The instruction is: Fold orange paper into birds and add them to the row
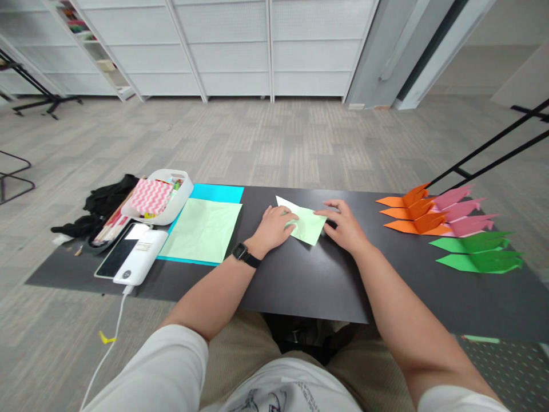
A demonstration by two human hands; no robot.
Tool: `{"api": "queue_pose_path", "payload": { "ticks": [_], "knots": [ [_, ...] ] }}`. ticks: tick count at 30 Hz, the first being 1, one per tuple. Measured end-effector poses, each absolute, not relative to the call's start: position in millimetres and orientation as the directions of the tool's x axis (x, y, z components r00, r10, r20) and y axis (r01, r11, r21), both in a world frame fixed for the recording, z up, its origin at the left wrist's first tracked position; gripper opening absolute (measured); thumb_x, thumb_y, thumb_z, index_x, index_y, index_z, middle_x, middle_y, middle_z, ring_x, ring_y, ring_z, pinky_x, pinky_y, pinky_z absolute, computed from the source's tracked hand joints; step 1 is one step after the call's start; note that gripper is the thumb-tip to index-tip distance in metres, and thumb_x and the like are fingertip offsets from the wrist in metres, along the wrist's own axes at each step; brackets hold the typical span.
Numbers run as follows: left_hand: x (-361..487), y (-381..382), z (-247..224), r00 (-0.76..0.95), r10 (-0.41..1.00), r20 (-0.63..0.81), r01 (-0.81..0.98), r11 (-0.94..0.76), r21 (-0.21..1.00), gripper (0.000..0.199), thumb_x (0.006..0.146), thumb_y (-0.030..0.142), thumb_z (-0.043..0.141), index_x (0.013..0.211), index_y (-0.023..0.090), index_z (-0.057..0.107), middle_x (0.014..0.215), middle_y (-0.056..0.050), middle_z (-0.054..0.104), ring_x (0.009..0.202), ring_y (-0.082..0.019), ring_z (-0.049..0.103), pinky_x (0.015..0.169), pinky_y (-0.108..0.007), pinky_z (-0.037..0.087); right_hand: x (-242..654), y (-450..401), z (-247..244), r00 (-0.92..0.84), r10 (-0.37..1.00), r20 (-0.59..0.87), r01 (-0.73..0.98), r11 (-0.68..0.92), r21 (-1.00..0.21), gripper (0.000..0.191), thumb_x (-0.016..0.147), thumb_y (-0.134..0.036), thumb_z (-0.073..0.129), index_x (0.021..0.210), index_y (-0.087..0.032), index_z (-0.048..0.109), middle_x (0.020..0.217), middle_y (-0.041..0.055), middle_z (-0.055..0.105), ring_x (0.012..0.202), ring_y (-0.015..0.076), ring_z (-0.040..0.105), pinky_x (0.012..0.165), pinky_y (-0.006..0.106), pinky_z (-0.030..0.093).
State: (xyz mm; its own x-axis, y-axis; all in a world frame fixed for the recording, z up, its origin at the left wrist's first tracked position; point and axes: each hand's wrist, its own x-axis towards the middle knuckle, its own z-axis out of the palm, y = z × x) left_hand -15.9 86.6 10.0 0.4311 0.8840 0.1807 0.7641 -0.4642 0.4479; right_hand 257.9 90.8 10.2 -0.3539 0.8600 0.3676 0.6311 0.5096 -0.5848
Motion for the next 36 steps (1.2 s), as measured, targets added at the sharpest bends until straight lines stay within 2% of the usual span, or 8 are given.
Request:
{"api": "queue_pose_path", "payload": {
  "ticks": [4,8,11,14,16,26,32,36],
  "knots": [
    [-15.2,85.8,9.0,0.420,0.895,0.147,0.774,-0.438,0.457,0.029,0.103,0.025,0.058,0.123,0.033,0.078,0.141,-0.007,0.064,0.137,-0.029,0.059,0.131,-0.067,0.025,259.1,90.4,9.3,-0.459,0.804,0.378,0.655,0.594,-0.467,0.027,0.094,-0.024,0.061,0.106,-0.032,0.084,0.147,0.0089,0.059,0.142,0.0306,0.054,0.121,0.057,0.045],
    [-15.1,84.4,10.0,0.422,0.898,0.125,0.788,-0.432,0.439,0.033,0.102,0.023,0.057,0.125,0.034,0.079,0.145,-0.007,0.062,0.140,-0.030,0.057,0.132,-0.069,0.021,262.8,91.1,8.4,-0.537,0.779,0.323,0.650,0.626,-0.430,0.023,0.093,-0.029,0.065,0.105,-0.033,0.084,0.138,0.0069,0.068,0.140,0.0315,0.056,0.122,0.058,0.042],
    [-14.7,82.0,13.7,0.429,0.896,0.116,0.781,-0.433,0.449,0.031,0.101,0.041,0.066,0.129,0.034,0.077,0.148,-0.008,0.061,0.142,-0.032,0.055,0.133,-0.071,0.016,265.7,93.5,8.8,-0.524,0.801,0.290,0.667,0.598,-0.444,0.021,0.094,-0.032,0.065,0.104,-0.033,0.084,0.130,0.0056,0.073,0.134,0.0310,0.060,0.120,0.057,0.042],
    [-14.0,80.2,18.7,0.465,0.880,0.096,0.754,-0.451,0.478,0.047,0.095,0.062,0.072,0.132,0.033,0.075,0.151,-0.009,0.059,0.146,-0.034,0.051,0.133,-0.071,0.012,268.2,96.9,8.9,-0.479,0.833,0.275,0.693,0.552,-0.465,0.022,0.097,-0.036,0.062,0.102,-0.032,0.083,0.121,0.0062,0.077,0.121,0.0296,0.066,0.114,0.054,0.047],
    [-13.7,79.8,21.5,0.480,0.873,0.087,0.742,-0.457,0.490,0.052,0.092,0.066,0.074,0.131,0.032,0.075,0.152,-0.009,0.059,0.148,-0.035,0.050,0.134,-0.071,0.011,269.5,98.5,8.9,-0.453,0.847,0.277,0.700,0.531,-0.478,0.024,0.099,-0.038,0.059,0.102,-0.030,0.082,0.114,0.0069,0.078,0.112,0.0285,0.068,0.109,0.051,0.049],
    [-13.6,76.9,24.7,0.487,0.864,0.124,0.721,-0.478,0.502,0.021,0.096,0.047,0.074,0.109,0.030,0.077,0.142,-0.002,0.069,0.138,-0.028,0.058,0.135,-0.062,0.015,276.1,100.8,11.3,-0.429,0.859,0.280,0.726,0.513,-0.459,0.024,0.102,-0.039,0.058,0.097,-0.026,0.077,0.099,0.0062,0.081,0.095,0.0269,0.070,0.102,0.047,0.046],
    [-14.0,77.5,23.9,0.520,0.845,0.124,0.710,-0.509,0.486,0.018,0.099,0.042,0.070,0.106,0.031,0.082,0.139,-0.002,0.071,0.135,-0.028,0.060,0.132,-0.058,0.022,279.3,101.9,10.3,-0.415,0.856,0.310,0.730,0.516,-0.448,0.022,0.101,-0.038,0.059,0.094,-0.025,0.075,0.096,0.0058,0.080,0.089,0.0263,0.070,0.094,0.044,0.047],
    [-15.3,79.7,22.0,0.532,0.837,0.128,0.703,-0.520,0.486,0.018,0.099,0.042,0.070,0.105,0.032,0.083,0.137,-0.002,0.073,0.132,-0.028,0.061,0.129,-0.056,0.028,278.7,101.7,10.2,-0.402,0.866,0.299,0.741,0.499,-0.449,0.022,0.101,-0.038,0.059,0.094,-0.026,0.076,0.096,0.0055,0.080,0.090,0.0259,0.069,0.094,0.043,0.048]
  ]
}}
